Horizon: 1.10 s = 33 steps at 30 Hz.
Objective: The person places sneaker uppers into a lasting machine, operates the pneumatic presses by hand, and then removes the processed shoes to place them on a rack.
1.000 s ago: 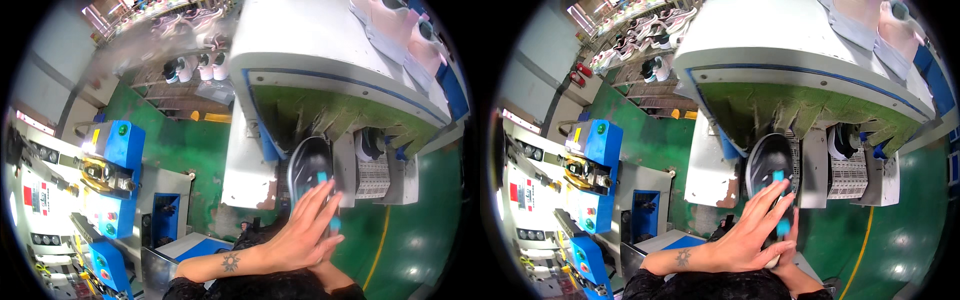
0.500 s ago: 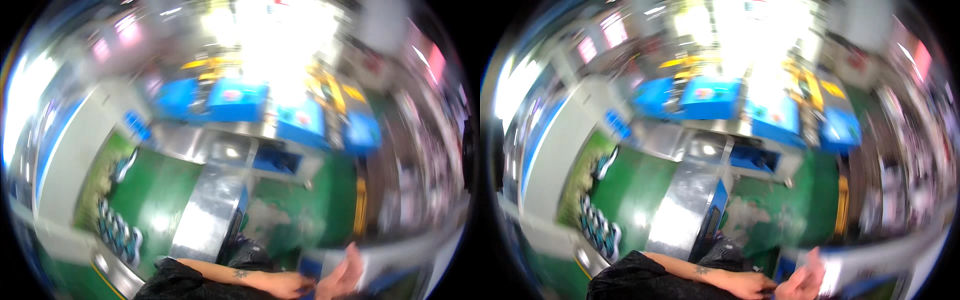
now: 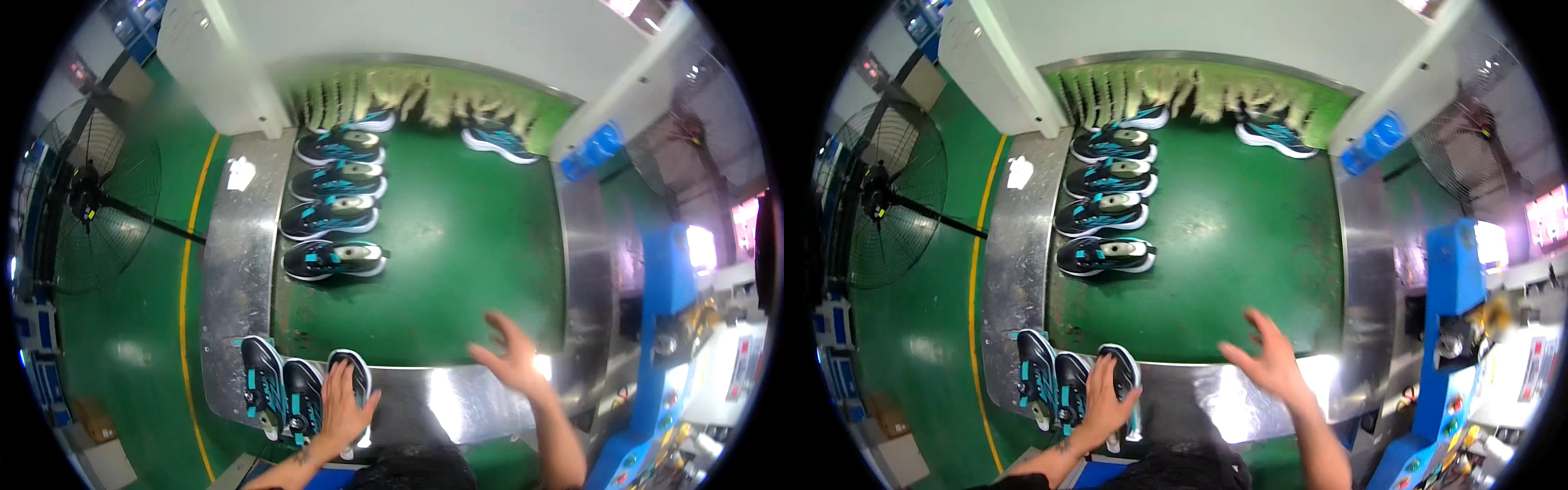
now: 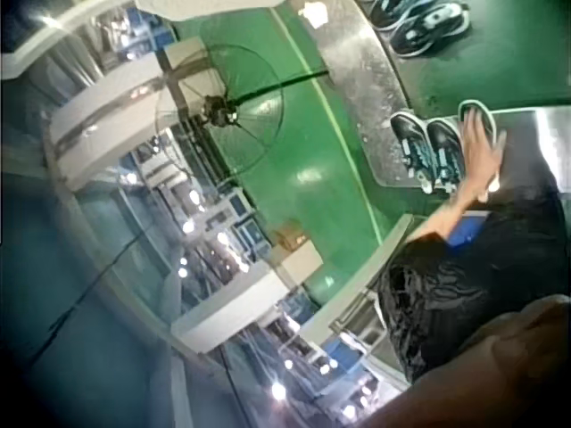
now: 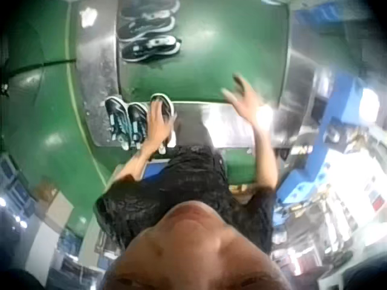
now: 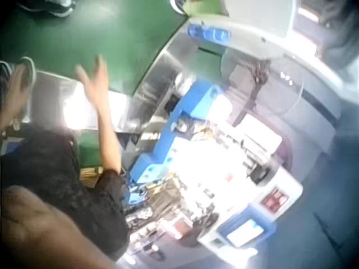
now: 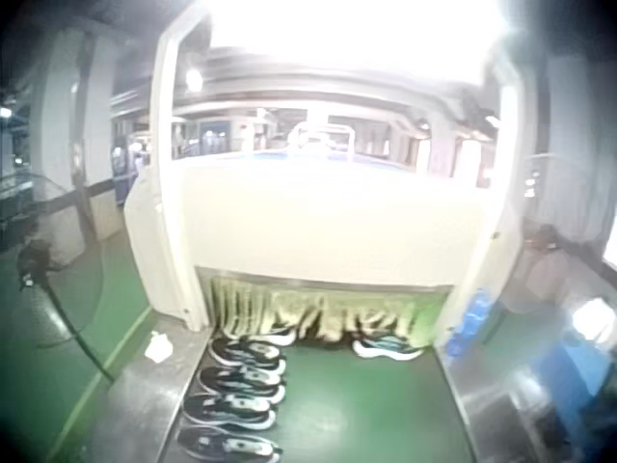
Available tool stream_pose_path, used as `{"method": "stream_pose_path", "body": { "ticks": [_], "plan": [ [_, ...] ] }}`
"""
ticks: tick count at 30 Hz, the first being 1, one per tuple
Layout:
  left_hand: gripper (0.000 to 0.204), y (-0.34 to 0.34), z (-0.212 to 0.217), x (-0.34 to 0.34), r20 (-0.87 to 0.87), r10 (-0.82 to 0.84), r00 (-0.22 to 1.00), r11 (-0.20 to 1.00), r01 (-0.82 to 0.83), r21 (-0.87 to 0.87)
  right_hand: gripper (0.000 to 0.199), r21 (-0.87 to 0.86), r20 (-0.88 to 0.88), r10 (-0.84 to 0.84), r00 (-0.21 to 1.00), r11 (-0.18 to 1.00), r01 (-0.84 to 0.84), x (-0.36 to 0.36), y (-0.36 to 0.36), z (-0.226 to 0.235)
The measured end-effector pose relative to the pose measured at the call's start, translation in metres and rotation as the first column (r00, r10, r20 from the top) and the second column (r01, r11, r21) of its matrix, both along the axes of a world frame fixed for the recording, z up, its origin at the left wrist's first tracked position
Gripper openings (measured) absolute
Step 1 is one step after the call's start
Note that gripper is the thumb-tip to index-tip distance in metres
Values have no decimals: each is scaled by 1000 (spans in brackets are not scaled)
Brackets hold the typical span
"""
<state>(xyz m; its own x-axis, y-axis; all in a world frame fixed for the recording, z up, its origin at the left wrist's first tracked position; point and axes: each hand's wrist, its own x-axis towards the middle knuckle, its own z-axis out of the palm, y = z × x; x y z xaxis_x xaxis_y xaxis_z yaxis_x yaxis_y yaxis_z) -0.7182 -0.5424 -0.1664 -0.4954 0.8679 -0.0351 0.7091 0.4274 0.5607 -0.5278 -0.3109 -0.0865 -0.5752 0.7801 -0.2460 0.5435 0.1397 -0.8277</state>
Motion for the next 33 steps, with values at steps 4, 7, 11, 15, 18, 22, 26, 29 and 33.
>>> {"method": "stream_pose_path", "body": {
  "ticks": [4, 7, 11, 15, 18, 22, 26, 29, 33],
  "plan": [
    [35, -28, -71, 21, 141, 270, 953, 952, -285, 106, 85, 392, 161, 617, 770, 676, -624, -197, 77, -98],
    [14, -14, -88, -4, 103, 213, 972, 964, -226, 139, 66, 509, 479, 516, 710, 496, -704, -292, 79, -189],
    [13, 2, -96, -31, 32, 302, 953, 946, -304, 115, 51, 492, 419, 623, 660, 455, -742, -341, 87, -162],
    [15, -2, -87, -6, 133, 300, 945, 933, -319, 164, 52, 136, 307, 635, 709, 708, -693, -283, 60, -163],
    [21, -12, -73, -4, 116, 315, 942, 940, -326, 101, 47, -78, 194, 631, 751, 773, -630, -150, 12, -161],
    [59, 7, -20, 4, 431, 215, 876, 916, -334, 223, 54, -471, 289, 38, 957, 875, 107, 59, -46, -70],
    [103, 109, 64, 91, 808, -258, 530, 827, -312, 468, 50, -667, 113, -385, 916, 654, 357, 152, -35, 52],
    [86, 143, 68, 156, 742, -667, 72, 703, -271, 658, 56, 48, -592, 41, 805, 999, -16, 178, -39, 77],
    [81, 193, 127, 306, 779, -613, -135, 774, 93, 626, 87, 364, -785, 160, 598, 901, 237, 255, -46, 84]
  ]
}}
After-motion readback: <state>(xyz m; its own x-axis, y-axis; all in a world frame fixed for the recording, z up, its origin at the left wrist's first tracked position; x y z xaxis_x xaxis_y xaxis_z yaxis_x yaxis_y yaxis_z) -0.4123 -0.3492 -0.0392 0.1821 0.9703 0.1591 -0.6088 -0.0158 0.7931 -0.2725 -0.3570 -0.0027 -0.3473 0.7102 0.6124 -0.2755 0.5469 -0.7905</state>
